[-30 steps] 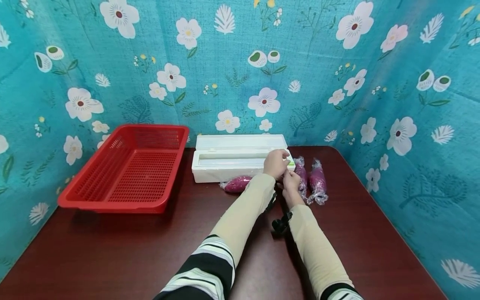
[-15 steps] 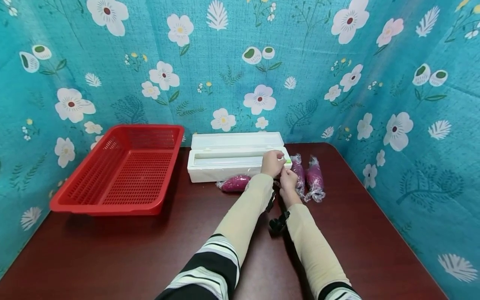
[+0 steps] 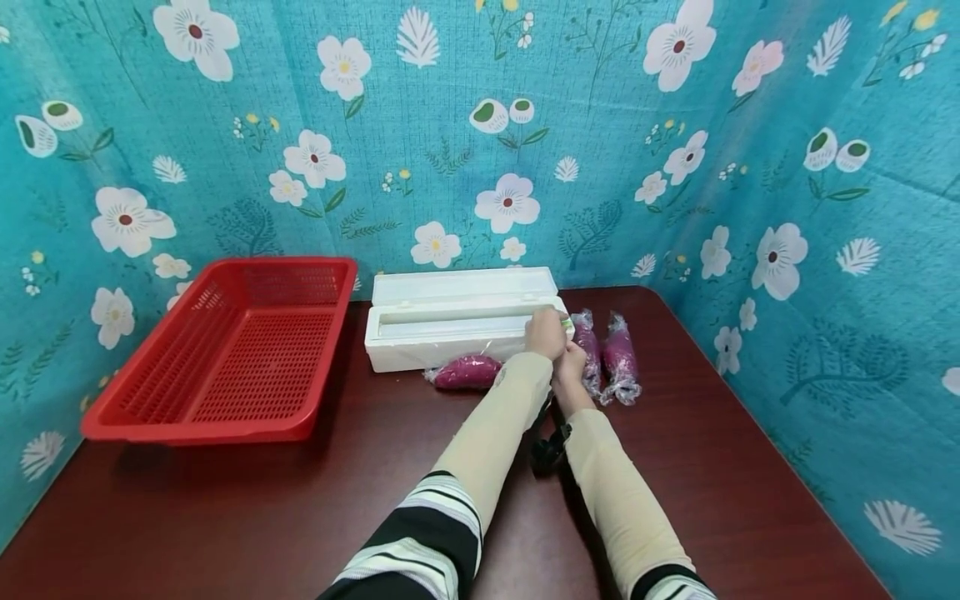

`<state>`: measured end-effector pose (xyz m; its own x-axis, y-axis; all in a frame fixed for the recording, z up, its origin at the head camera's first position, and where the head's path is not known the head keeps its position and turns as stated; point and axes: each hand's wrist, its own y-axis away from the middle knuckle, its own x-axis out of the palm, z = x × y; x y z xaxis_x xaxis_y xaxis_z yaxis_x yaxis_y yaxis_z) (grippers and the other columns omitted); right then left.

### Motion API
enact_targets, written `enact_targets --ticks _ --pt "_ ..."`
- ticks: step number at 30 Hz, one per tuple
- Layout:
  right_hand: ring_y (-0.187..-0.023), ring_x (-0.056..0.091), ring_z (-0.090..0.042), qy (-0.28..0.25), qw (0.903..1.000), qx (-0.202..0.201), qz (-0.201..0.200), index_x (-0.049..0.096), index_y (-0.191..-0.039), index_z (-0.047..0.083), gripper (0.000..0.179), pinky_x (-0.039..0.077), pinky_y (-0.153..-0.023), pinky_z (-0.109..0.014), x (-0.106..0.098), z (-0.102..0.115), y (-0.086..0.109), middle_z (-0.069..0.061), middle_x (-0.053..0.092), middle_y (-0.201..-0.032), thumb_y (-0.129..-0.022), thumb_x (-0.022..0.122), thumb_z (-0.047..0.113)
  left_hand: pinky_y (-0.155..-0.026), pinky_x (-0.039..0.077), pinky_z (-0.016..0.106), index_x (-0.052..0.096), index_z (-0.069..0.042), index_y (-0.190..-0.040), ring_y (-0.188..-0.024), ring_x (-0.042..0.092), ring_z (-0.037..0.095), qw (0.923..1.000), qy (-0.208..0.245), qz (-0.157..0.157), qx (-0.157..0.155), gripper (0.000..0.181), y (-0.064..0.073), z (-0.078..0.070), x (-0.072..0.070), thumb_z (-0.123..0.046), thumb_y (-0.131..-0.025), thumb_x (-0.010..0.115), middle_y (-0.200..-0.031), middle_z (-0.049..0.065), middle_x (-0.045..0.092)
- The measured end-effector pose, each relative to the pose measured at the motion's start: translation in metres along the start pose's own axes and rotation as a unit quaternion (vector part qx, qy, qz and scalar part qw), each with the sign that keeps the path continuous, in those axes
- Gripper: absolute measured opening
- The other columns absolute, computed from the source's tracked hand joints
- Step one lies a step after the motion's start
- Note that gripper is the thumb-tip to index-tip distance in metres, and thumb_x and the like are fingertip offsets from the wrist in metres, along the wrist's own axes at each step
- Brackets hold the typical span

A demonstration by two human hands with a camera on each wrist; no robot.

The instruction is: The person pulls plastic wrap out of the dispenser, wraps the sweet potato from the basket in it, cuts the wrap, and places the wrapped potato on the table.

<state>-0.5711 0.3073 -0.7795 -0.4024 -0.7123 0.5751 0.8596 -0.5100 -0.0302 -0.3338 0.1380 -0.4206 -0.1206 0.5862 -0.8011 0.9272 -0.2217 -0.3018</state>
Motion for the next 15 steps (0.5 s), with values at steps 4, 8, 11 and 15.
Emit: enact_targets --ticks 4,8,11,15 --pt "-0.042 0.042 -0.022 0.087 0.9959 -0.011 -0.02 0.052 -0.05 0.0 0.034 0.039 -0.039 -0.034 0.003 0.009 0.013 -0.008 0.048 -0.049 -0.068 0.076 0.014 -0.074 0.046 0.029 0.071 -0.01 -0.094 -0.087 0.059 0.019 0.9998 0.012 -0.013 -0.003 0.02 0.0 0.0 0.001 -0.003 -0.083 0.056 -0.094 0.002 0.065" --pt "-0.045 0.044 -0.02 0.14 0.9896 -0.021 -0.023 0.057 -0.052 0.002 0.023 0.04 -0.042 -0.032 0.005 0.021 0.025 -0.006 0.053 -0.052 -0.069 0.071 0.01 -0.069 0.047 0.029 0.071 -0.01 -0.082 -0.077 0.061 0.019 0.999 -0.027 -0.036 0.005 0.015 -0.001 0.0 0.005 -0.003 -0.08 0.058 -0.084 0.003 0.065" --pt "-0.049 0.044 -0.018 0.197 0.9787 -0.037 -0.045 0.063 -0.055 0.005 0.012 0.038 -0.045 -0.028 0.003 0.022 0.025 -0.004 0.057 -0.056 -0.066 0.066 0.008 -0.062 0.047 0.029 0.067 -0.011 -0.071 -0.068 0.06 0.019 0.9937 -0.092 -0.061 0.02 0.01 -0.002 0.0 0.009 -0.007 -0.077 0.06 -0.074 0.003 0.064" --pt "-0.051 0.043 -0.018 0.237 0.9688 -0.052 -0.05 0.065 -0.056 0.007 0.009 0.035 -0.044 -0.029 -0.004 0.013 0.013 -0.003 0.058 -0.057 -0.065 0.064 0.007 -0.058 0.047 0.03 0.065 -0.012 -0.069 -0.063 0.059 0.018 0.9883 -0.128 -0.078 0.024 0.009 -0.003 -0.002 0.009 -0.009 -0.077 0.061 -0.07 0.003 0.063"
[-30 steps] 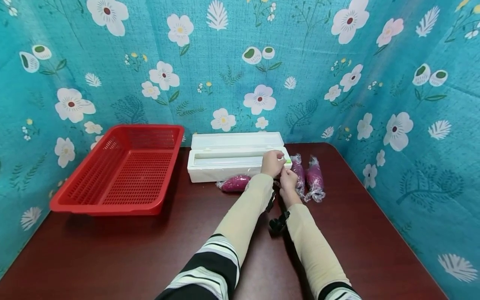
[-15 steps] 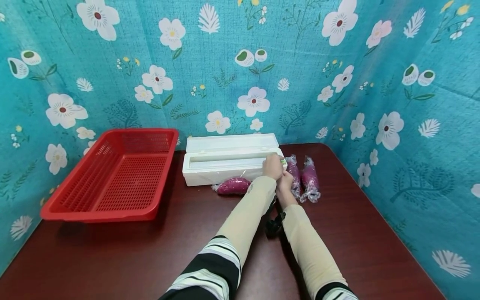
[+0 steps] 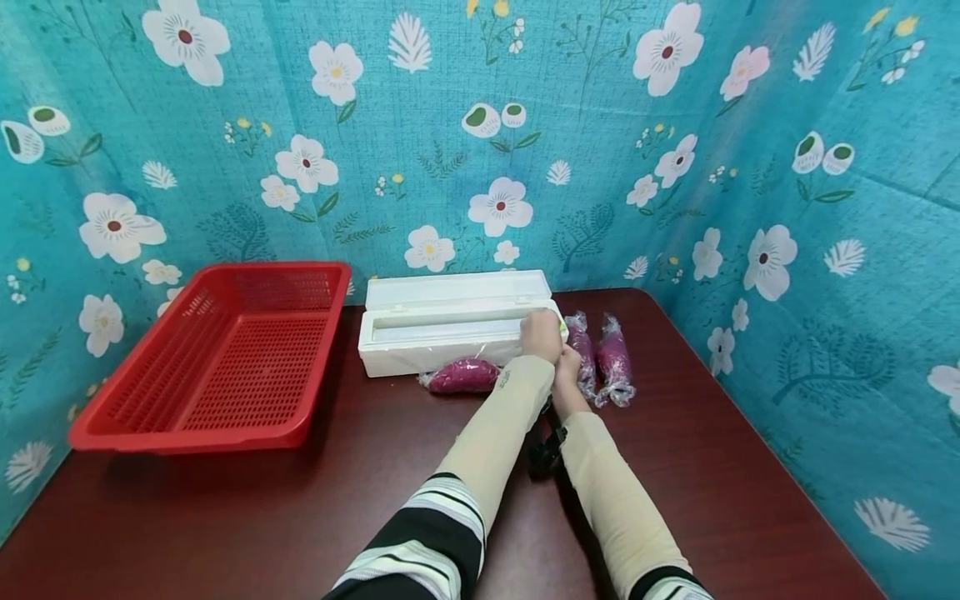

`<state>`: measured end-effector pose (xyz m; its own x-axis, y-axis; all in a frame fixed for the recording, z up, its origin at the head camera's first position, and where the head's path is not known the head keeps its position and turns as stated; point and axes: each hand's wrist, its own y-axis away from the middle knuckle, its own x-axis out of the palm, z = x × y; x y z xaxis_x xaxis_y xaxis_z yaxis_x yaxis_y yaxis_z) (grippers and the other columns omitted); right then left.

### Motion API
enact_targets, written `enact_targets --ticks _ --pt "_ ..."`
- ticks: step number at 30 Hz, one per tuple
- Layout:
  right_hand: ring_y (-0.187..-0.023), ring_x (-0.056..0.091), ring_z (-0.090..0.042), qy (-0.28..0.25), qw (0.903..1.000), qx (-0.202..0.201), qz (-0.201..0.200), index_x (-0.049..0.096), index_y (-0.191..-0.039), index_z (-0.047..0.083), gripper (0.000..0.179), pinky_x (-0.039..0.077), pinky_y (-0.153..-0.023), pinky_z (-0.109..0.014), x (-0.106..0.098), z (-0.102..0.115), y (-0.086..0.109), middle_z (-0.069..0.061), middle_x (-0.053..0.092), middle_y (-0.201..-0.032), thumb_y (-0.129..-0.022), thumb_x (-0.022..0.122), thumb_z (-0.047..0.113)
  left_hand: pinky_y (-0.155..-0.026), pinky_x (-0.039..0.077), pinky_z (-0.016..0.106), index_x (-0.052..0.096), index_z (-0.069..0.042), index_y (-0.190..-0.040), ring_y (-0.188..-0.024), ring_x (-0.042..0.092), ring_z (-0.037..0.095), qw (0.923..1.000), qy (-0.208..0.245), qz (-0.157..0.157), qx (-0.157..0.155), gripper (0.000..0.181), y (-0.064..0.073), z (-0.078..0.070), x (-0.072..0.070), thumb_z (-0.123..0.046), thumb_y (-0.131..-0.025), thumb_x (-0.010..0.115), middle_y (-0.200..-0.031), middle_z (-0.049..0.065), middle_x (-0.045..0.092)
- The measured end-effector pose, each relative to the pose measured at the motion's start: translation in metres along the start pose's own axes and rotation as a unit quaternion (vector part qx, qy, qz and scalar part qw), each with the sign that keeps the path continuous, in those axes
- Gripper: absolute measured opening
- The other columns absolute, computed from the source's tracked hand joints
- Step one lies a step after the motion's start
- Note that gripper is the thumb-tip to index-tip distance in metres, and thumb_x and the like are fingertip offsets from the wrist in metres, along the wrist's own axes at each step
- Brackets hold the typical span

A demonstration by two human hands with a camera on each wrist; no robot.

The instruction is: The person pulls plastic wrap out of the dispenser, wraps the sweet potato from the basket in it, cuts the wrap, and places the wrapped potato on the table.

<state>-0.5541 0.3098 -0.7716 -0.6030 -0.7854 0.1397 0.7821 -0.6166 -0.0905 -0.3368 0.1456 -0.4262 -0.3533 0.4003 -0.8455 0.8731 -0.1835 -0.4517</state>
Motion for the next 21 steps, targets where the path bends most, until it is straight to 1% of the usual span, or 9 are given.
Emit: enact_targets --ticks 2,5,7,9,12,16,18,19,21 --pt "-0.051 0.043 -0.018 0.006 0.9998 -0.014 0.011 0.062 -0.054 0.006 0.013 0.036 -0.043 -0.029 0.001 -0.009 -0.005 -0.004 0.058 -0.057 -0.067 0.064 0.007 -0.058 0.047 0.03 0.066 -0.011 -0.07 -0.063 0.059 0.018 0.9999 0.009 0.001 -0.012 0.009 0.001 0.0 -0.003 -0.008 -0.078 0.062 -0.069 0.003 0.063" --pt "-0.051 0.044 -0.021 -0.003 0.999 -0.037 0.026 0.06 -0.054 0.003 0.017 0.037 -0.042 -0.03 0.003 -0.018 -0.012 -0.008 0.057 -0.058 -0.07 0.066 0.005 -0.06 0.046 0.031 0.067 -0.01 -0.071 -0.066 0.058 0.019 0.9996 0.015 0.001 -0.024 0.01 0.002 0.001 -0.007 -0.008 -0.079 0.061 -0.07 0.004 0.062" --pt "-0.052 0.046 -0.021 -0.019 0.9983 -0.049 0.025 0.061 -0.056 0.002 0.017 0.039 -0.042 -0.03 0.005 -0.019 -0.012 -0.009 0.058 -0.061 -0.07 0.067 0.007 -0.062 0.045 0.031 0.069 -0.012 -0.073 -0.07 0.057 0.019 0.9997 0.005 0.001 -0.025 0.011 0.003 0.002 -0.008 -0.01 -0.079 0.061 -0.072 0.003 0.062" --pt "-0.053 0.048 -0.021 -0.05 0.9968 -0.055 0.029 0.063 -0.058 0.001 0.016 0.041 -0.043 -0.03 0.006 -0.011 -0.005 -0.011 0.059 -0.062 -0.07 0.07 0.008 -0.065 0.045 0.031 0.071 -0.014 -0.076 -0.073 0.057 0.019 0.9997 -0.002 0.004 -0.025 0.011 0.003 0.003 -0.008 -0.012 -0.08 0.061 -0.075 0.003 0.063" --pt "-0.051 0.048 -0.02 -0.089 0.9935 -0.052 0.048 0.061 -0.057 -0.001 0.02 0.041 -0.041 -0.03 0.006 0.023 0.02 -0.01 0.057 -0.058 -0.071 0.071 0.01 -0.067 0.045 0.031 0.072 -0.015 -0.08 -0.076 0.058 0.018 0.9987 0.019 0.014 -0.044 0.012 0.001 0.004 -0.007 -0.013 -0.081 0.06 -0.081 0.0 0.065" --pt "-0.043 0.043 -0.017 -0.064 0.9956 -0.03 0.061 0.054 -0.05 0.001 0.028 0.035 -0.035 -0.029 0.003 0.089 0.07 -0.005 0.048 -0.049 -0.075 0.066 0.01 -0.068 0.045 0.032 0.071 -0.014 -0.083 -0.077 0.06 0.018 0.9925 0.088 0.03 -0.08 0.012 0.001 0.006 -0.009 -0.011 -0.08 0.06 -0.084 -0.001 0.066" --pt "-0.039 0.04 -0.015 -0.046 0.9968 -0.026 0.059 0.051 -0.046 0.004 0.031 0.033 -0.032 -0.027 0.002 0.121 0.094 -0.003 0.044 -0.045 -0.076 0.061 0.008 -0.069 0.046 0.033 0.071 -0.012 -0.084 -0.078 0.06 0.019 0.9891 0.113 0.038 -0.086 0.012 0.0 0.007 -0.011 -0.01 -0.08 0.06 -0.084 -0.001 0.067" --pt "-0.038 0.039 -0.015 -0.041 0.9973 -0.016 0.059 0.05 -0.046 0.004 0.033 0.032 -0.032 -0.027 0.001 0.138 0.105 -0.003 0.043 -0.045 -0.077 0.06 0.007 -0.068 0.046 0.033 0.071 -0.012 -0.083 -0.078 0.061 0.02 0.9876 0.124 0.041 -0.088 0.012 0.0 0.008 -0.013 -0.01 -0.08 0.061 -0.084 0.0 0.067" --pt "-0.034 0.036 -0.014 -0.053 0.9963 -0.023 0.064 0.048 -0.044 0.007 0.033 0.028 -0.029 -0.026 0.0 0.16 0.123 -0.002 0.042 -0.042 -0.076 0.055 0.003 -0.067 0.047 0.033 0.071 -0.011 -0.08 -0.077 0.061 0.02 0.9846 0.137 0.051 -0.096 0.011 -0.001 0.009 -0.014 -0.01 -0.08 0.06 -0.082 0.001 0.067"
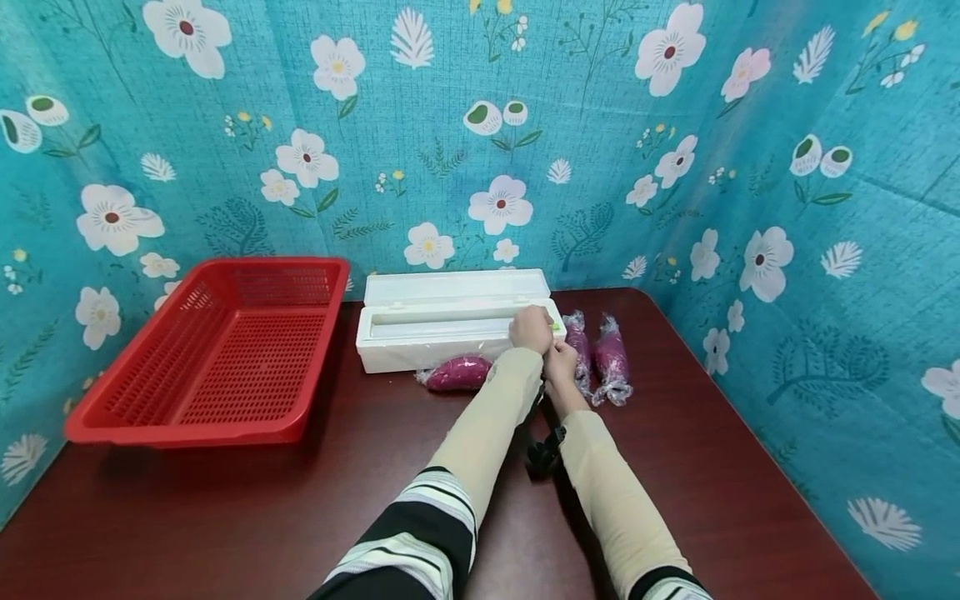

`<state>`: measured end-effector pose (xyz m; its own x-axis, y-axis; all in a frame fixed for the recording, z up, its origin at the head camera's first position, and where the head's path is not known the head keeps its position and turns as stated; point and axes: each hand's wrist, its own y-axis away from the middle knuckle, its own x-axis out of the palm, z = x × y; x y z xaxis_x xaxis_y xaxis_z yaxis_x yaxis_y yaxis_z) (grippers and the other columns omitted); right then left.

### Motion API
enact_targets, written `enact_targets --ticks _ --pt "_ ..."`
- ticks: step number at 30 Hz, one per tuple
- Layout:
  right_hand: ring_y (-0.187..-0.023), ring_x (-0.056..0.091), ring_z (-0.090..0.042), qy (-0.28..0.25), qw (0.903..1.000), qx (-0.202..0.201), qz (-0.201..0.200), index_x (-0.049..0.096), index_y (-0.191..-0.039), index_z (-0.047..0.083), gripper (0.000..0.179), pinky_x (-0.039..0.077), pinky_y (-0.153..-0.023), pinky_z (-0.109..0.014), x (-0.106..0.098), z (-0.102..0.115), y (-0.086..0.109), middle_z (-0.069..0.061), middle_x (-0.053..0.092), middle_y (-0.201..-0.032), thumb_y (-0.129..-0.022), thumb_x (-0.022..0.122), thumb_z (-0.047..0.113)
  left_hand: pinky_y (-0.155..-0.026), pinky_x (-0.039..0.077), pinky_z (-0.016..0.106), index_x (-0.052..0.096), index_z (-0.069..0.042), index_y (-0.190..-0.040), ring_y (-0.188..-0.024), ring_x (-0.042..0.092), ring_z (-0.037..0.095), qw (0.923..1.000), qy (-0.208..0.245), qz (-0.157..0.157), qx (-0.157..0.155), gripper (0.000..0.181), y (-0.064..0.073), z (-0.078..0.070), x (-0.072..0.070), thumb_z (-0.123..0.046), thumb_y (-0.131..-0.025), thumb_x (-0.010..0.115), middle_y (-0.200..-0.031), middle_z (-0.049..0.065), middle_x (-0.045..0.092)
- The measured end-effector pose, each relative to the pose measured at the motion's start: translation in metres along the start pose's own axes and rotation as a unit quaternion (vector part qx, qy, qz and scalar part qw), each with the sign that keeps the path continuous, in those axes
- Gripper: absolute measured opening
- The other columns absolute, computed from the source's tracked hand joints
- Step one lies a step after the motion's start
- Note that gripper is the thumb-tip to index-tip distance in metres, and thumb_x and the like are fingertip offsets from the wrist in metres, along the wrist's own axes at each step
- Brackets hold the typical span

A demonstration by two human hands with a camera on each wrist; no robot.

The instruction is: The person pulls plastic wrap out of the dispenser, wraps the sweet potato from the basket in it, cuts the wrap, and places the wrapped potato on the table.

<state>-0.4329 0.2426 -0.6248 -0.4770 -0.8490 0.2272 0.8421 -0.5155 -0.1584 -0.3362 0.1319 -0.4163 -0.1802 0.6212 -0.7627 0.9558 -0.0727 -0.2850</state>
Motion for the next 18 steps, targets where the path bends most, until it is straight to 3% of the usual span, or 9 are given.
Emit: enact_targets --ticks 4,9,13,17,18 --pt "-0.03 0.035 -0.011 -0.022 0.9994 0.024 0.012 0.047 -0.046 0.009 0.035 0.025 -0.026 -0.025 0.004 0.031 0.021 0.0 0.041 -0.042 -0.079 0.057 0.005 -0.064 0.048 0.031 0.07 -0.011 -0.074 -0.075 0.061 0.019 0.9989 0.02 0.03 -0.029 0.014 -0.004 -0.001 -0.002 -0.011 -0.082 0.059 -0.079 0.001 0.066" --pt "-0.031 0.037 -0.009 -0.017 0.9987 0.048 0.0 0.046 -0.046 0.01 0.036 0.028 -0.027 -0.024 0.009 0.029 0.02 0.001 0.042 -0.043 -0.08 0.059 0.011 -0.065 0.048 0.03 0.07 -0.011 -0.077 -0.076 0.061 0.019 0.9967 0.039 0.055 -0.045 0.013 -0.008 0.002 -0.004 -0.011 -0.084 0.059 -0.082 0.002 0.066" --pt "-0.032 0.035 -0.008 -0.016 0.9966 0.078 -0.022 0.042 -0.045 0.011 0.04 0.028 -0.029 -0.024 0.012 0.03 0.019 0.003 0.04 -0.043 -0.081 0.059 0.013 -0.068 0.048 0.03 0.07 -0.008 -0.083 -0.079 0.061 0.019 0.9986 0.034 0.04 -0.009 0.013 -0.004 0.005 -0.003 -0.006 -0.082 0.058 -0.085 0.004 0.066" --pt "-0.034 0.035 -0.01 -0.037 0.9925 0.115 -0.019 0.04 -0.047 0.009 0.042 0.027 -0.031 -0.027 0.013 0.038 0.023 0.001 0.04 -0.046 -0.083 0.06 0.018 -0.072 0.047 0.03 0.069 -0.005 -0.088 -0.082 0.06 0.021 0.9983 0.034 0.04 0.026 0.015 -0.001 0.007 -0.003 -0.002 -0.083 0.056 -0.088 0.006 0.066" --pt "-0.034 0.036 -0.009 -0.047 0.993 0.108 -0.013 0.041 -0.046 0.009 0.042 0.027 -0.03 -0.026 0.012 0.031 0.019 0.001 0.041 -0.045 -0.084 0.059 0.017 -0.073 0.047 0.03 0.069 -0.005 -0.088 -0.082 0.06 0.021 0.998 0.037 0.043 0.029 0.015 -0.001 0.008 -0.003 -0.002 -0.083 0.056 -0.088 0.007 0.066"
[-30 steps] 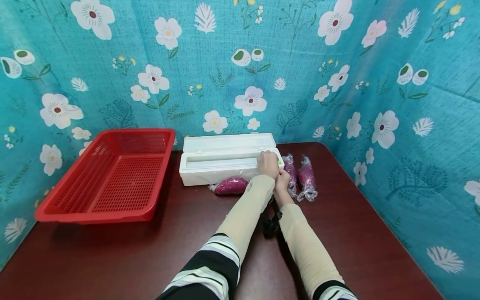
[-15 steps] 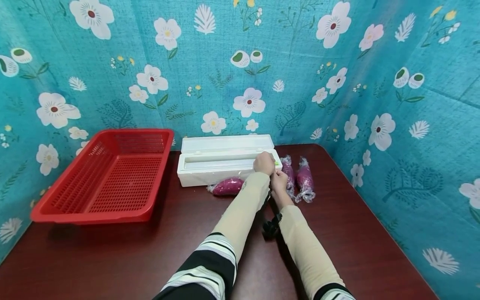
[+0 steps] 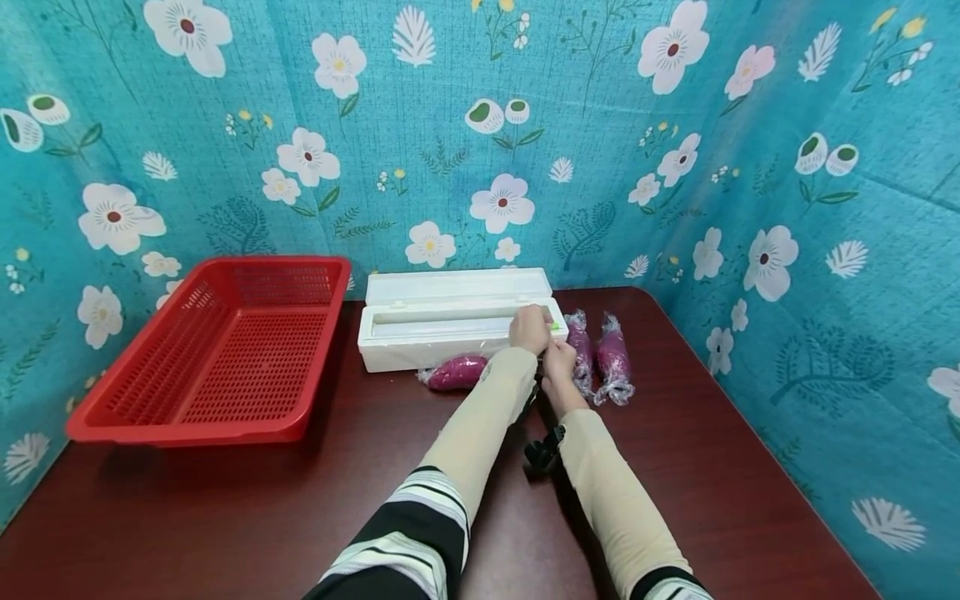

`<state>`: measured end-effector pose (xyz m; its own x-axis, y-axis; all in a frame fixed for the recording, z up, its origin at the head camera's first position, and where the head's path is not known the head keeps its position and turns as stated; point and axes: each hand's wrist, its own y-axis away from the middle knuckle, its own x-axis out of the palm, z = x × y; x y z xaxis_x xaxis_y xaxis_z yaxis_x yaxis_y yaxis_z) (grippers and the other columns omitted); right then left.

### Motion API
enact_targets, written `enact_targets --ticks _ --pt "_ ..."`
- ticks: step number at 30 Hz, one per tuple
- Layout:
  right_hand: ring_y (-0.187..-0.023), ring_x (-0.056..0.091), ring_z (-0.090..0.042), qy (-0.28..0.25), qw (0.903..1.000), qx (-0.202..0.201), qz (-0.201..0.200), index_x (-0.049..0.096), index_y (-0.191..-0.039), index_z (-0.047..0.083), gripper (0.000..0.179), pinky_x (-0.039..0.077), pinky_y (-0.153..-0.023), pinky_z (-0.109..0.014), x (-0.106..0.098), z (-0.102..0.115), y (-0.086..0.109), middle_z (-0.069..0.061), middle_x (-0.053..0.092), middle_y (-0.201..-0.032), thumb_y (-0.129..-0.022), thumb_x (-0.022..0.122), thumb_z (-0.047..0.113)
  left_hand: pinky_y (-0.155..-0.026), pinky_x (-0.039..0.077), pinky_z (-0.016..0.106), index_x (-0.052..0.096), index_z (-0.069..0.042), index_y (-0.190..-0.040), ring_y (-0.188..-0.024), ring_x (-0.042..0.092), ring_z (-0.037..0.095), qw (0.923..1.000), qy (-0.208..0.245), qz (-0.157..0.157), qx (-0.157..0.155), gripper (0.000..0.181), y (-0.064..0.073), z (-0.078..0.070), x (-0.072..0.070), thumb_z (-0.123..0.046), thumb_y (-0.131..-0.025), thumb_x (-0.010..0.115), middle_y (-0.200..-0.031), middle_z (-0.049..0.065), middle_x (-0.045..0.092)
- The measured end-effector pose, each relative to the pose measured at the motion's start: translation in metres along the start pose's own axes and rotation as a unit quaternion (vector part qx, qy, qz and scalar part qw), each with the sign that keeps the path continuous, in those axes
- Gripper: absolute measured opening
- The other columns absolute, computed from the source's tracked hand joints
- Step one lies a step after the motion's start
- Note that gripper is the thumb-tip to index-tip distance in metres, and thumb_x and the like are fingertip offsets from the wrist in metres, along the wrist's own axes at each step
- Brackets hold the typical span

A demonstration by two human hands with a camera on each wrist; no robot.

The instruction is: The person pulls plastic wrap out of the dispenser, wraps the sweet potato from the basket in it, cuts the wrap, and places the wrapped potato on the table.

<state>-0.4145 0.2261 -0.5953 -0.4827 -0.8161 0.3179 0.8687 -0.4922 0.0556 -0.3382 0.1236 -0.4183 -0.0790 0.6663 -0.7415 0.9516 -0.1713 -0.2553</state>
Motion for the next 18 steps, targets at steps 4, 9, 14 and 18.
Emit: enact_targets --ticks 4,9,14,18 --pt "-0.04 0.042 -0.014 -0.007 0.9997 0.021 -0.001 0.046 -0.05 0.008 0.041 0.033 -0.034 -0.031 -0.007 -0.034 -0.039 -0.003 0.046 -0.05 -0.081 0.065 0.025 -0.073 0.047 0.029 0.07 -0.004 -0.089 -0.082 0.06 0.021 0.9999 0.011 0.002 0.01 0.013 0.0 0.002 -0.001 -0.003 -0.083 0.058 -0.088 0.007 0.066" --pt "-0.046 0.05 -0.013 -0.05 0.9985 0.016 0.015 0.053 -0.056 0.013 0.041 0.039 -0.036 -0.033 -0.02 -0.074 -0.074 0.0 0.054 -0.057 -0.067 0.073 0.047 -0.074 0.047 0.03 0.07 -0.002 -0.089 -0.083 0.061 0.021 0.9988 0.048 0.012 -0.002 0.013 -0.002 0.003 0.0 -0.002 -0.083 0.059 -0.088 0.008 0.066" --pt "-0.052 0.058 -0.022 -0.046 0.9976 0.044 0.027 0.06 -0.07 0.003 0.037 0.046 -0.039 -0.04 -0.016 -0.036 -0.043 -0.01 0.061 -0.067 -0.081 0.064 0.039 -0.073 0.047 0.03 0.071 -0.007 -0.086 -0.08 0.06 0.02 0.9987 0.035 -0.018 0.034 0.014 -0.013 0.014 0.015 -0.005 -0.083 0.058 -0.086 0.005 0.066" --pt "-0.048 0.056 -0.022 -0.028 0.9985 0.039 0.029 0.062 -0.074 0.002 0.029 0.045 -0.037 -0.037 -0.008 0.003 -0.005 -0.011 0.06 -0.066 -0.086 0.059 0.029 -0.072 0.046 0.024 0.07 -0.012 -0.085 -0.08 0.059 0.015 0.9955 0.0 0.001 0.095 0.013 -0.032 0.038 0.038 -0.008 -0.083 0.058 -0.084 0.0 0.065"
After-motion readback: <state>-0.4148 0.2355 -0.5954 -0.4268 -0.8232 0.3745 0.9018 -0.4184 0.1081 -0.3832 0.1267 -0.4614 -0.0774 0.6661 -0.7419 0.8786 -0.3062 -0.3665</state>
